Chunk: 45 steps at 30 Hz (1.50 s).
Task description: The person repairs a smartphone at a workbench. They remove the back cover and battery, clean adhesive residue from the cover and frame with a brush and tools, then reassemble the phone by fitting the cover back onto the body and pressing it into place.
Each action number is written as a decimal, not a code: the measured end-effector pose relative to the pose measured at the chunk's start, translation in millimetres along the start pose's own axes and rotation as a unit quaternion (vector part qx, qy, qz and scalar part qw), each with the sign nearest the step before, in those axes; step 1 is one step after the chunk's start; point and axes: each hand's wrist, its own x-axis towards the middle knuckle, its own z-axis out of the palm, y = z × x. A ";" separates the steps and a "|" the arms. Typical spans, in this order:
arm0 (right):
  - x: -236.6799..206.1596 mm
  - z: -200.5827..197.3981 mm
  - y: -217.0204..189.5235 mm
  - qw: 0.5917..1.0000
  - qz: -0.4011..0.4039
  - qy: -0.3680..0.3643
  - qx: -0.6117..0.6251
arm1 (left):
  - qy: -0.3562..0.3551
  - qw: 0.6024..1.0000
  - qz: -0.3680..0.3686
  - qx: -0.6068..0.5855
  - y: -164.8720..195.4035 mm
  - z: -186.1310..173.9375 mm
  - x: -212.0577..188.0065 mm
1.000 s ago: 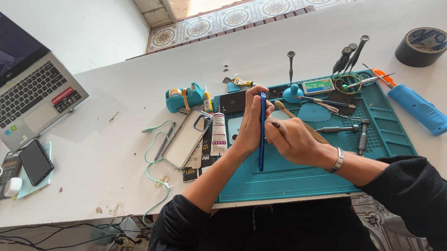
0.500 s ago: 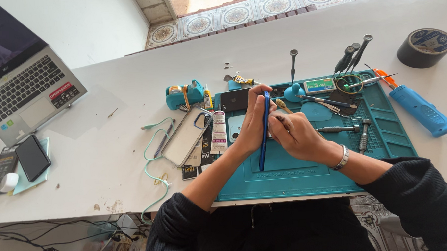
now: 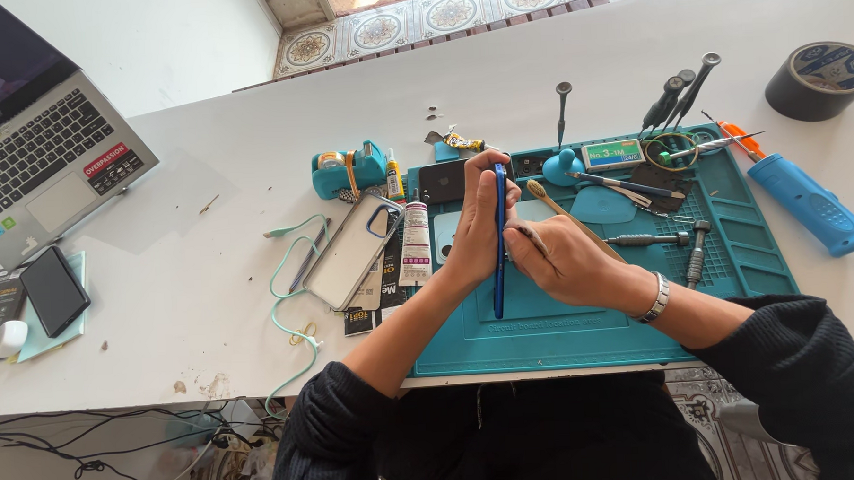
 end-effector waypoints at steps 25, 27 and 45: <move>5.2 9.9 17.5 0.996 0.025 -0.019 0.087 | 0.023 0.998 -0.058 -0.004 -3.9 -12.1 1.9; 6.5 9.5 15.9 0.996 0.033 -0.020 0.079 | 0.019 0.999 -0.047 0.002 -5.5 -13.2 2.4; 7.9 7.4 7.2 0.994 0.054 -0.046 0.083 | 0.033 0.994 -0.093 -0.037 -8.5 -18.2 8.7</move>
